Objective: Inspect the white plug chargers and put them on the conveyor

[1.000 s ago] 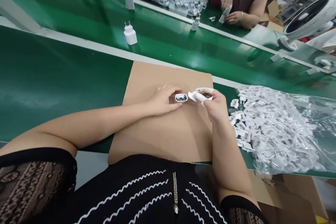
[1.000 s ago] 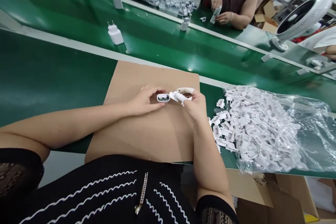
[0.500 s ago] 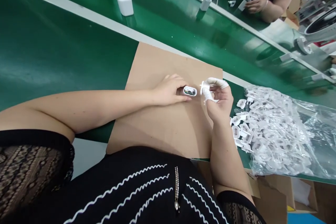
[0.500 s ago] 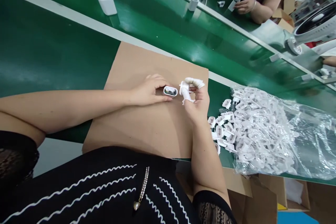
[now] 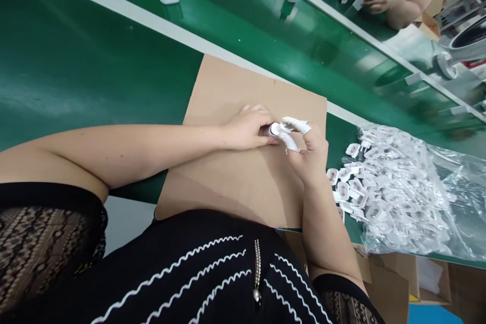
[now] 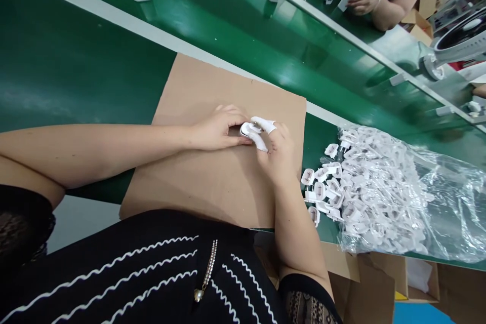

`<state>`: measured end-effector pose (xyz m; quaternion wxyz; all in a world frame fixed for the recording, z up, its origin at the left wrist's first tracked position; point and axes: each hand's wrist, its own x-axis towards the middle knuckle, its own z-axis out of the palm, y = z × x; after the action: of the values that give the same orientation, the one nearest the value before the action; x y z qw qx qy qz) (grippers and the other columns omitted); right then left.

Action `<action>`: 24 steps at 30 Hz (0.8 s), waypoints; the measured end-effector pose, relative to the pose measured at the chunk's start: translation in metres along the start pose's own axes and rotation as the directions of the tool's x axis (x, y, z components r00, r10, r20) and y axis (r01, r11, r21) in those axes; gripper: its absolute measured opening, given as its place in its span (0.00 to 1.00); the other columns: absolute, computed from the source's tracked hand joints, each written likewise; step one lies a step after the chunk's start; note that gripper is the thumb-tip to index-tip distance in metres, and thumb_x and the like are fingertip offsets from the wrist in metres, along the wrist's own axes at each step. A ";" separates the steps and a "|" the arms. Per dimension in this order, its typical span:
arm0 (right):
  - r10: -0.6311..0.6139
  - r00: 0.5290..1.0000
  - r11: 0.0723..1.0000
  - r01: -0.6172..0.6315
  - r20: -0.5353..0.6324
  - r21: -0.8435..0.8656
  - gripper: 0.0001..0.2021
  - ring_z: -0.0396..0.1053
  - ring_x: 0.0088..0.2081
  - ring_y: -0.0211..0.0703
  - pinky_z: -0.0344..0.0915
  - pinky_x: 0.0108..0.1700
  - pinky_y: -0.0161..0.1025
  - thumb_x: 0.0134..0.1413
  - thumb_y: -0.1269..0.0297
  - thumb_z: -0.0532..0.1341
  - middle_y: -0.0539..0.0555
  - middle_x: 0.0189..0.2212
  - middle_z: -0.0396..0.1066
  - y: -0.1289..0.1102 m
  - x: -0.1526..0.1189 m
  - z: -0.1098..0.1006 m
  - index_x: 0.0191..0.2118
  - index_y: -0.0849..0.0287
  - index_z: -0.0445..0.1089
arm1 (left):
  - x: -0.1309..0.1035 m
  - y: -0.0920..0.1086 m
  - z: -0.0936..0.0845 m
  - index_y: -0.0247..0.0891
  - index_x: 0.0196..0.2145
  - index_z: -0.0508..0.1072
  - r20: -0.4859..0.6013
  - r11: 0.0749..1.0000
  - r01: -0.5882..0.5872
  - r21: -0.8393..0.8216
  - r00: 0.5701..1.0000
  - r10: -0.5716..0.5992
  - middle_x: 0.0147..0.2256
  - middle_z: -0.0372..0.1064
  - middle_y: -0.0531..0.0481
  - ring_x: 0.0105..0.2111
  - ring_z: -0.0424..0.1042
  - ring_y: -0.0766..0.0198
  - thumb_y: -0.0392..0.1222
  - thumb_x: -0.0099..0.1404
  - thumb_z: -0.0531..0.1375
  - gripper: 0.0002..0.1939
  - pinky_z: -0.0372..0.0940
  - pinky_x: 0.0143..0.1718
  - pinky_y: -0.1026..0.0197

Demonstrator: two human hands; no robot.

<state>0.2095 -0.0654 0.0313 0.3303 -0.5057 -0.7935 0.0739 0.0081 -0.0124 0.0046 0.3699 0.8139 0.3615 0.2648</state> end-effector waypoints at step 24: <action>-0.005 1.000 0.940 0.004 -0.003 -0.342 0.10 0.73 0.41 0.52 0.63 0.46 0.48 0.63 0.66 0.61 0.55 0.36 0.78 -0.012 0.001 0.002 0.47 0.54 0.77 | 0.001 -0.003 0.002 0.39 0.40 0.77 0.009 0.999 -0.019 0.036 1.000 0.019 0.43 0.75 0.48 0.50 0.67 0.51 0.53 0.68 0.65 0.14 0.55 0.55 0.49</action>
<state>0.1986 -0.0701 0.0352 0.2391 -0.5539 -0.7947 -0.0669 0.0093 -0.0112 0.0013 0.3540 0.8249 0.3568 0.2585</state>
